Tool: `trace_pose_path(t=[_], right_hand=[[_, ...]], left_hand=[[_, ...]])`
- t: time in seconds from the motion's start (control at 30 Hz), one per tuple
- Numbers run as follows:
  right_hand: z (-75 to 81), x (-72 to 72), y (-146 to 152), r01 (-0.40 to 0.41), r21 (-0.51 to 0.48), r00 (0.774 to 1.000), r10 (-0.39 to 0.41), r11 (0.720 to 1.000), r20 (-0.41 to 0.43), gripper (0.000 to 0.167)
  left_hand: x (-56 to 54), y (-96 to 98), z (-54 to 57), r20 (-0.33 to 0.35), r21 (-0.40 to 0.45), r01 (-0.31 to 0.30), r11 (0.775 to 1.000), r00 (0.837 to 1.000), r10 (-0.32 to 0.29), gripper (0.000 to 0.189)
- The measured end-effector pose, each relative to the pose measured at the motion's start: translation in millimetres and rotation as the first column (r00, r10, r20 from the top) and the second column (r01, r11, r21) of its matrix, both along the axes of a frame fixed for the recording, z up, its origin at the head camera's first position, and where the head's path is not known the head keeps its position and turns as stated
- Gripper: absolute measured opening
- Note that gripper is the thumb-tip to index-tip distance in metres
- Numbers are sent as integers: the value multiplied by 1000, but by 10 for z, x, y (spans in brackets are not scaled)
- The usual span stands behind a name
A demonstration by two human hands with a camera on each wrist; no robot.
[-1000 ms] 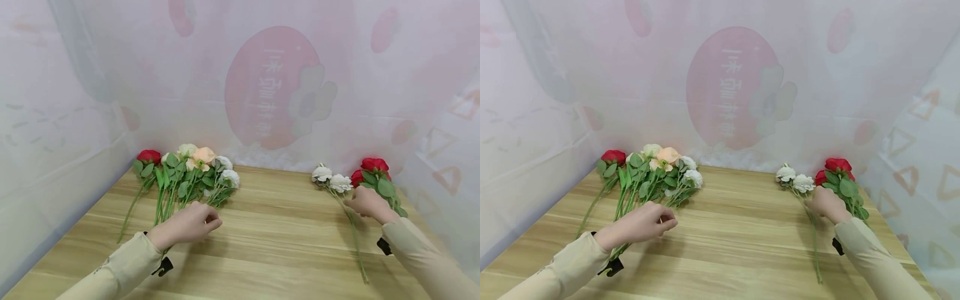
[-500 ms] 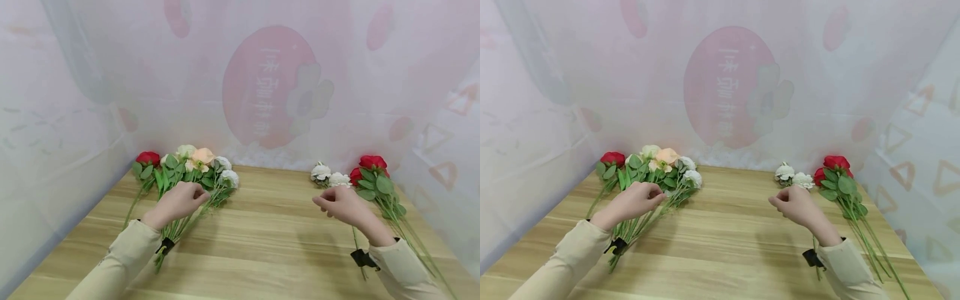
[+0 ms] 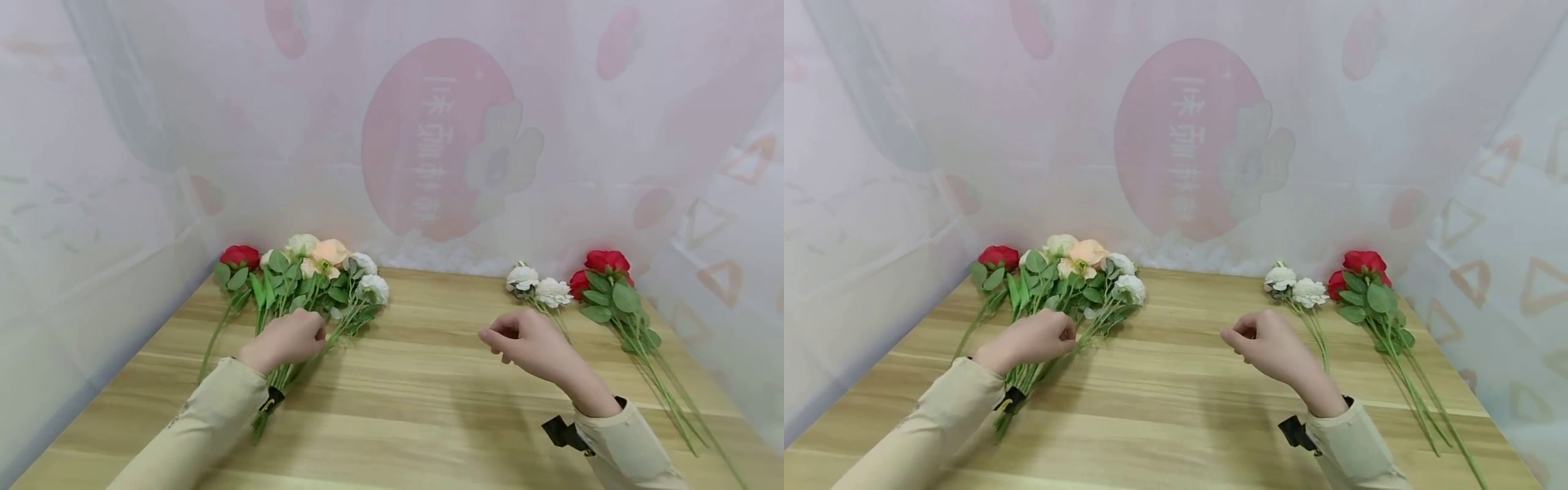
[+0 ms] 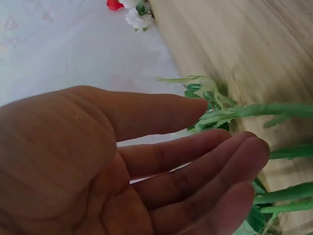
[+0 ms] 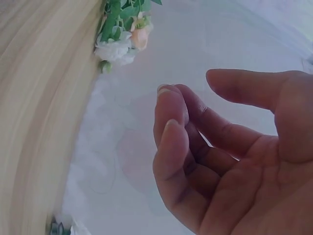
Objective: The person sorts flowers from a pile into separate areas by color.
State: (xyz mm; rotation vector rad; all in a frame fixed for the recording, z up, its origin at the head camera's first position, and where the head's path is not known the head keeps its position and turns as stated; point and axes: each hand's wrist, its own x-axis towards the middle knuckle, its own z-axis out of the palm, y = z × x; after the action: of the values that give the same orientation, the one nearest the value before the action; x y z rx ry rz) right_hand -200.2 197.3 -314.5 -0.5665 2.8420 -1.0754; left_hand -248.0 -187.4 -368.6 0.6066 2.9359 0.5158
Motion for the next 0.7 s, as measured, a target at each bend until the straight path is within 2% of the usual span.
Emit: trace_pose_path(t=[0.13, 0.37, 0.53, 0.7], right_hand=[[-5, -12, 0, -15, 13, 1000, 15, 1000, -20, 25], [7, -41, -15, -17, 22, 998, 19, 1000, -61, 23], [-12, -29, -27, -14, 41, 998, 16, 999, -53, 23], [-41, -15, -37, -22, 36, 998, 24, 999, -56, 23]], left_hand=[[-23, 20, -36, 23, -11, 18, 1000, 1000, -18, 43], [-36, 23, -13, 17, -34, 0, 999, 1000, 0, 46], [-21, 48, -76, 37, -51, -11, 999, 999, 13, 38], [-10, 71, -129, 14, -44, -24, 999, 1000, 25, 34]])
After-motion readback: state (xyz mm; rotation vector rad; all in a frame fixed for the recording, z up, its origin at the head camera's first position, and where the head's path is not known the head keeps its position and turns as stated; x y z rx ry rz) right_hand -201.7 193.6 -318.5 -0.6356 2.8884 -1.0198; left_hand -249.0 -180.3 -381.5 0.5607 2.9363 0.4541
